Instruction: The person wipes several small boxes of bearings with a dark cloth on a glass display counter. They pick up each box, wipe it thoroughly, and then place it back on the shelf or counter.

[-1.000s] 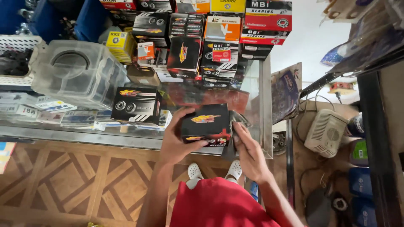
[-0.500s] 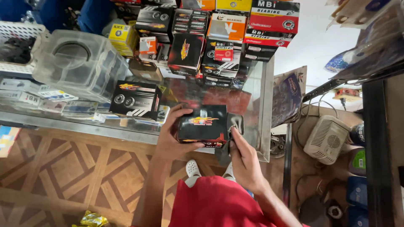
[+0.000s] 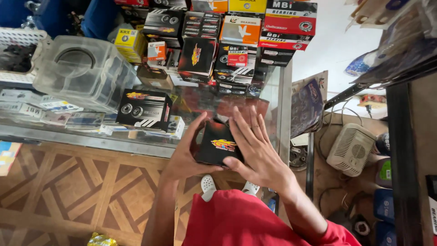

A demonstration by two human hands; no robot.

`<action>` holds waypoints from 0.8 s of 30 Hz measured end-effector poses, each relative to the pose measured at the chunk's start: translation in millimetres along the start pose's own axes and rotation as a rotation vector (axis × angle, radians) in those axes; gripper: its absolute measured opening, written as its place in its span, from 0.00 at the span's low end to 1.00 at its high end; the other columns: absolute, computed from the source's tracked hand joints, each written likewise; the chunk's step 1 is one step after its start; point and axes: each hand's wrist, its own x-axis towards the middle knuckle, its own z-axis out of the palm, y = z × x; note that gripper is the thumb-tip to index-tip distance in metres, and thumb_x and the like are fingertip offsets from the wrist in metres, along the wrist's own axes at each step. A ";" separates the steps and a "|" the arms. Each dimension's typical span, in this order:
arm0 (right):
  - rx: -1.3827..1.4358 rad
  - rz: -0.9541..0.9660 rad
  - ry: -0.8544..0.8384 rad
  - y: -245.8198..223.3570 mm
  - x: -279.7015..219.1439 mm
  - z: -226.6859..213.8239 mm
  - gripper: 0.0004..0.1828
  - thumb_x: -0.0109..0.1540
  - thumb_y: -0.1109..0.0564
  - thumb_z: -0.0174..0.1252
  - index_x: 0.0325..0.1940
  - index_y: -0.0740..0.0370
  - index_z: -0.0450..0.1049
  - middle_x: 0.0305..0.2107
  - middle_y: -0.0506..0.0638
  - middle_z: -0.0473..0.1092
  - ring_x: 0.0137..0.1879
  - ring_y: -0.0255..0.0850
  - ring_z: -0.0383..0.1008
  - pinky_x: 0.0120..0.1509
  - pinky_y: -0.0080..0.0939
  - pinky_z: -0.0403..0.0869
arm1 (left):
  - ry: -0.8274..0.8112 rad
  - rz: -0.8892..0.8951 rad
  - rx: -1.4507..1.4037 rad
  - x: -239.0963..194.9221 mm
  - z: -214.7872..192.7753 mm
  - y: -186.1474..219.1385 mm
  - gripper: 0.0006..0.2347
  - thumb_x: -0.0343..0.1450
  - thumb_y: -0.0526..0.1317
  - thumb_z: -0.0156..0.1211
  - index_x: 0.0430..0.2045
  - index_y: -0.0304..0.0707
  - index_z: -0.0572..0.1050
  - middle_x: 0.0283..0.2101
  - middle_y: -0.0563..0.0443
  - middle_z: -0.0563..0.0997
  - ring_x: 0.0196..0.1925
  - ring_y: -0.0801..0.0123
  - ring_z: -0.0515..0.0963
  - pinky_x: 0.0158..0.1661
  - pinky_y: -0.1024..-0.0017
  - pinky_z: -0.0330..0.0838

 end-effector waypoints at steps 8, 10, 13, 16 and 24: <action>-0.402 -0.044 -0.051 -10.7 16.4 21.2 0.62 0.61 0.16 0.39 0.77 0.73 0.49 0.70 0.79 0.50 0.77 0.71 0.51 0.79 0.64 0.51 | -0.086 0.036 0.040 -1.1 -6.3 -9.7 0.60 0.56 0.37 0.83 0.76 0.36 0.36 0.73 0.40 0.58 0.72 0.62 0.57 0.63 0.72 0.68; -0.394 -0.078 -0.036 -19.0 23.4 22.3 0.62 0.61 0.17 0.40 0.78 0.73 0.48 0.70 0.80 0.50 0.76 0.73 0.51 0.78 0.64 0.54 | -0.102 0.051 0.028 1.3 -3.2 -6.4 0.61 0.55 0.39 0.83 0.76 0.35 0.34 0.74 0.39 0.57 0.73 0.61 0.56 0.63 0.68 0.67; -0.393 -0.140 0.030 -35.3 33.2 29.2 0.61 0.60 0.17 0.41 0.77 0.72 0.50 0.70 0.79 0.51 0.76 0.73 0.54 0.77 0.62 0.59 | -0.136 0.016 -0.038 2.2 -6.8 -12.3 0.67 0.52 0.39 0.85 0.74 0.36 0.26 0.76 0.36 0.50 0.76 0.55 0.51 0.67 0.61 0.62; -0.375 -0.185 0.080 -46.1 37.7 40.8 0.60 0.60 0.18 0.42 0.77 0.70 0.54 0.70 0.76 0.53 0.77 0.70 0.55 0.77 0.58 0.60 | -0.130 -0.040 -0.045 1.3 -6.3 -10.4 0.69 0.50 0.37 0.85 0.72 0.37 0.22 0.76 0.35 0.47 0.76 0.51 0.49 0.69 0.59 0.59; -0.275 -0.220 -0.132 -59.2 23.1 14.6 0.41 0.62 0.48 0.61 0.73 0.74 0.57 0.70 0.73 0.56 0.77 0.65 0.58 0.74 0.57 0.63 | 0.058 -0.052 0.272 0.6 4.8 10.7 0.53 0.60 0.36 0.69 0.75 0.35 0.31 0.65 0.35 0.67 0.57 0.54 0.74 0.57 0.65 0.70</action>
